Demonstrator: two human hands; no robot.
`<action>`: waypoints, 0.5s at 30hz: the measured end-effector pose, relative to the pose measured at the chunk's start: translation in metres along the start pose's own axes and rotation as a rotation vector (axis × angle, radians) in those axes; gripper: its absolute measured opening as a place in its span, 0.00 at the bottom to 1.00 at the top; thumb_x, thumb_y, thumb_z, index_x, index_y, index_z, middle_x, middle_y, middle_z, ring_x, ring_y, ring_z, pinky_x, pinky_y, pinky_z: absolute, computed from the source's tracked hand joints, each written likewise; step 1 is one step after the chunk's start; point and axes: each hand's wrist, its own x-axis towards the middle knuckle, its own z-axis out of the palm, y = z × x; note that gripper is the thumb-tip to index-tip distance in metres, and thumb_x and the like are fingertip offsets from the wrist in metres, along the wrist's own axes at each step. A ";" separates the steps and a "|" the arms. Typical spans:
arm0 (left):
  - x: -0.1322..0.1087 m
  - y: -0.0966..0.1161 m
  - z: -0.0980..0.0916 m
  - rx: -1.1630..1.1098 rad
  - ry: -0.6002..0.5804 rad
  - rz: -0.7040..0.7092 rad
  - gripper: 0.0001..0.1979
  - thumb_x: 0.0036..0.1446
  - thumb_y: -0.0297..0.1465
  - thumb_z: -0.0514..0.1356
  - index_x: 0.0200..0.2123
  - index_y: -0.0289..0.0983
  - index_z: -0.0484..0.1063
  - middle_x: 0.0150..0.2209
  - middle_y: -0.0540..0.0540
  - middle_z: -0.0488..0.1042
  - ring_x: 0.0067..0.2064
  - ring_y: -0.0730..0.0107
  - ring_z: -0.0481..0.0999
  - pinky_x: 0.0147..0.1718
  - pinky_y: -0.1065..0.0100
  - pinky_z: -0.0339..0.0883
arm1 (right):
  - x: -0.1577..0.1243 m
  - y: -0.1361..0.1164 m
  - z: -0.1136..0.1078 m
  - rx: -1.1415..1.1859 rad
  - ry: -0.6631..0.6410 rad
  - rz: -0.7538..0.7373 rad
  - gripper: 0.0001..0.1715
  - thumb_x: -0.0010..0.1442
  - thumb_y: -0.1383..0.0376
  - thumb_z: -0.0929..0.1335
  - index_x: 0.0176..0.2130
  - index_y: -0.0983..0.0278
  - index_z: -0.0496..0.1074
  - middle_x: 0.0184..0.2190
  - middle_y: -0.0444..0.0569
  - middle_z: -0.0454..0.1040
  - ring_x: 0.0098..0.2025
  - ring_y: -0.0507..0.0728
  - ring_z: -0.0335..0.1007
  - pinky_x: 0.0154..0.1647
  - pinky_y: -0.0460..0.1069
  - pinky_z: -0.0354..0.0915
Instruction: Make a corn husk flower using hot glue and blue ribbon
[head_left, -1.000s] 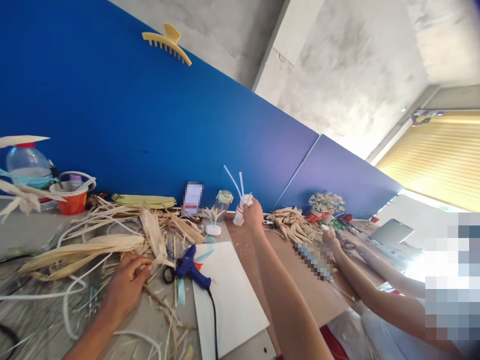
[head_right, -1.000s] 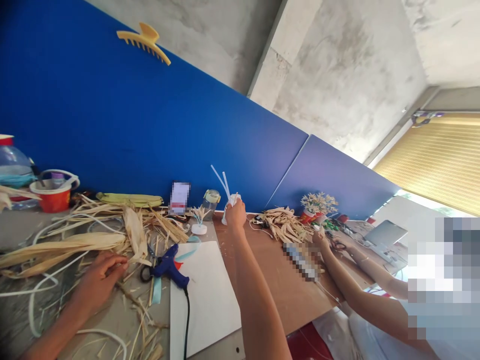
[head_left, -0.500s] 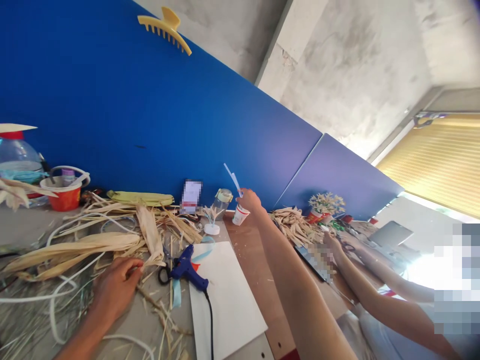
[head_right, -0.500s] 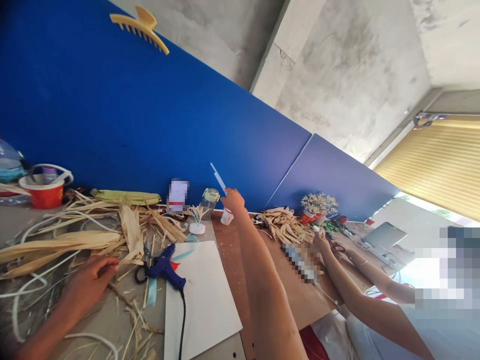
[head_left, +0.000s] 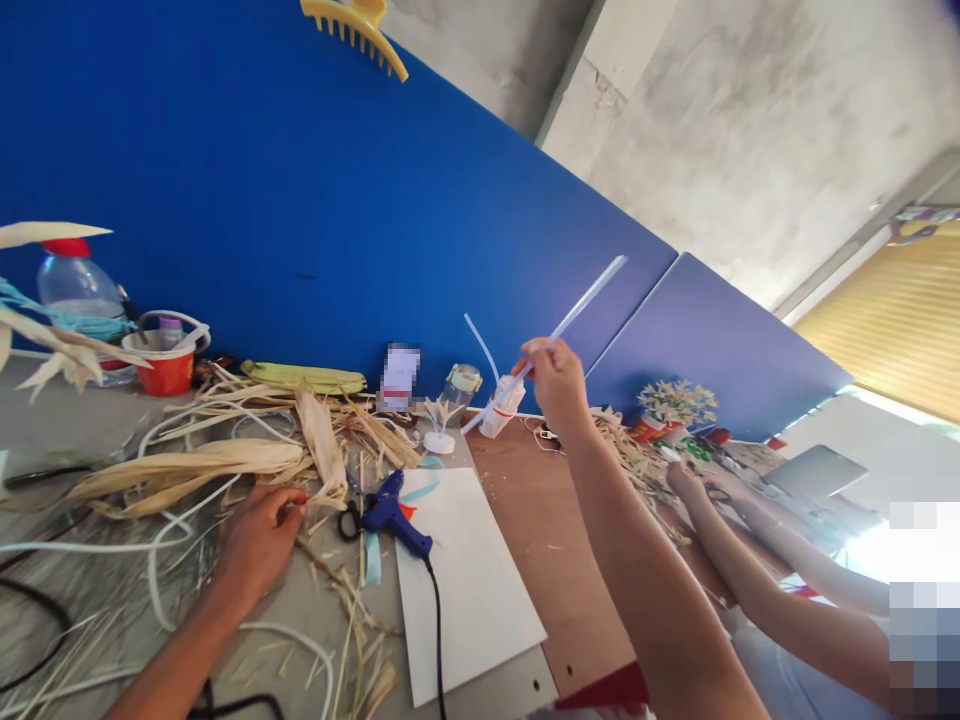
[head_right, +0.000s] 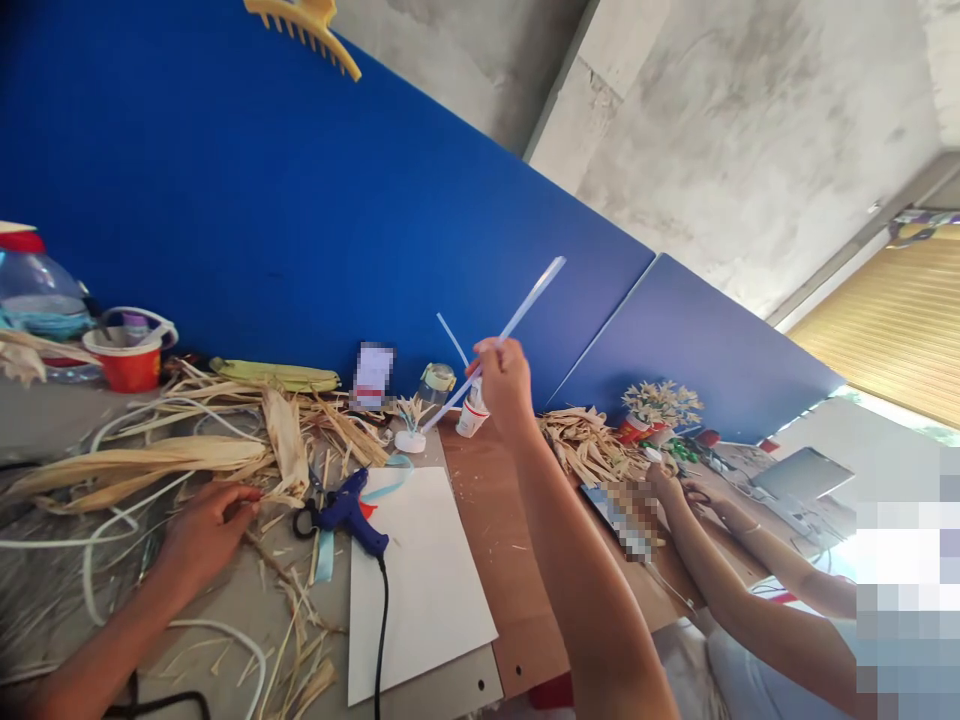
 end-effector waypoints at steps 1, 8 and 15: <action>0.000 0.001 0.000 0.009 -0.005 -0.004 0.10 0.48 0.35 0.54 0.28 0.41 0.75 0.33 0.43 0.76 0.35 0.57 0.74 0.37 0.61 0.66 | -0.021 -0.003 0.004 0.074 -0.143 0.058 0.13 0.59 0.62 0.59 0.39 0.65 0.68 0.20 0.43 0.69 0.25 0.53 0.66 0.31 0.49 0.63; -0.002 0.012 -0.006 0.002 0.007 -0.021 0.14 0.43 0.27 0.52 0.31 0.38 0.76 0.34 0.43 0.73 0.35 0.59 0.73 0.40 0.60 0.66 | -0.143 0.009 0.052 -0.037 -0.703 0.277 0.05 0.50 0.67 0.66 0.27 0.63 0.72 0.24 0.45 0.69 0.27 0.55 0.65 0.29 0.50 0.59; -0.001 0.022 -0.017 -0.165 0.158 -0.086 0.11 0.46 0.30 0.52 0.31 0.37 0.73 0.33 0.44 0.70 0.33 0.61 0.70 0.37 0.63 0.66 | -0.188 0.014 0.090 -0.202 -0.674 0.283 0.13 0.35 0.65 0.76 0.22 0.61 0.69 0.26 0.44 0.64 0.24 0.53 0.60 0.27 0.49 0.54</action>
